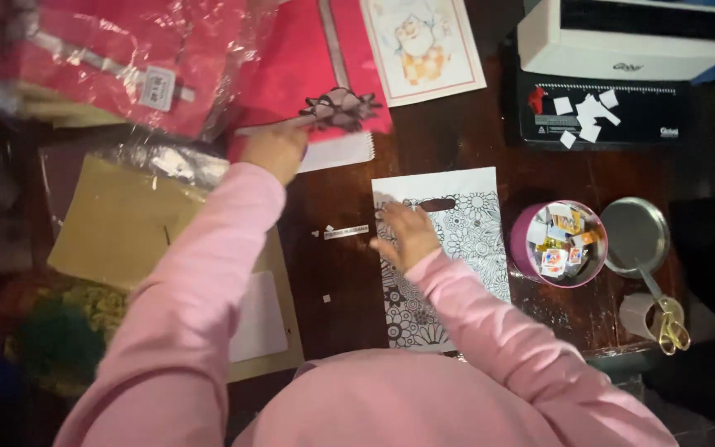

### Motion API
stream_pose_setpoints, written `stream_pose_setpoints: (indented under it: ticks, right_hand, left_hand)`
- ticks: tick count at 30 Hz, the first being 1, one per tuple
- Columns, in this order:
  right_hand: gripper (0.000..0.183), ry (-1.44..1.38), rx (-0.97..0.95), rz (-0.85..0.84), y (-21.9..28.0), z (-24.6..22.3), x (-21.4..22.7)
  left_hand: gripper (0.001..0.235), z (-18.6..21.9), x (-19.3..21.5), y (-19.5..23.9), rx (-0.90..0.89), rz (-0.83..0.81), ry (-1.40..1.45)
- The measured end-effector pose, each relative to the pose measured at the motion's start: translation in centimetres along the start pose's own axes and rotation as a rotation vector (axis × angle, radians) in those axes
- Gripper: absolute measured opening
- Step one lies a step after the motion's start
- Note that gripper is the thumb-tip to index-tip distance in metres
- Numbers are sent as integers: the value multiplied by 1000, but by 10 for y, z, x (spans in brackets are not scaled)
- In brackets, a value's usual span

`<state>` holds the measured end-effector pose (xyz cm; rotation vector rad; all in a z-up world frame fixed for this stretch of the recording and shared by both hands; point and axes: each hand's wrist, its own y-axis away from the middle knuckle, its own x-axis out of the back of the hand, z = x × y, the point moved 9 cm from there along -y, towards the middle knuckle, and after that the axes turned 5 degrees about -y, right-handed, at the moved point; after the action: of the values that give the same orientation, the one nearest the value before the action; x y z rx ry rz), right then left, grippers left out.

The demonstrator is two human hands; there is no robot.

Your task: Arranging and sorting craft items, paper sheets, and placing items into colorful gift bags on a workshop table.

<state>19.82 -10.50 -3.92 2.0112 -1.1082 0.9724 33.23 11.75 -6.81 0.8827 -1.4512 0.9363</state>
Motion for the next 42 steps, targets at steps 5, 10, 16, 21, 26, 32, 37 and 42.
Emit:
stream_pose_setpoints:
  ticks: [5,10,16,21,26,32,37,42]
  right_hand:
    - [44,-336,-406,-22,-59,61,-2]
    - [64,-426,-616,183,-133,82,-4]
    - [71,-306,-737,-7,-174,110,-46]
    - [57,-895,-705,41,-189,102,-54]
    - [41,-847,-478,97,-215,41,6]
    - [59,-505,-246,180,-242,20,30]
    - [56,-602,-385,57,-223,33,14]
    - [35,-997,92,48,-225,21,-18]
  left_hand:
    - [14,-38,33,-5,15,113,-14]
    - [18,-56,84,10,74,361,296]
    - [20,-75,75,21,138,479,396]
    - [17,-94,97,25,281,459,380]
    - [17,-101,95,28,246,444,396]
    - [17,-79,91,25,187,390,406]
    - [16,-67,78,26,121,424,467]
    - [17,-64,62,26,117,390,424]
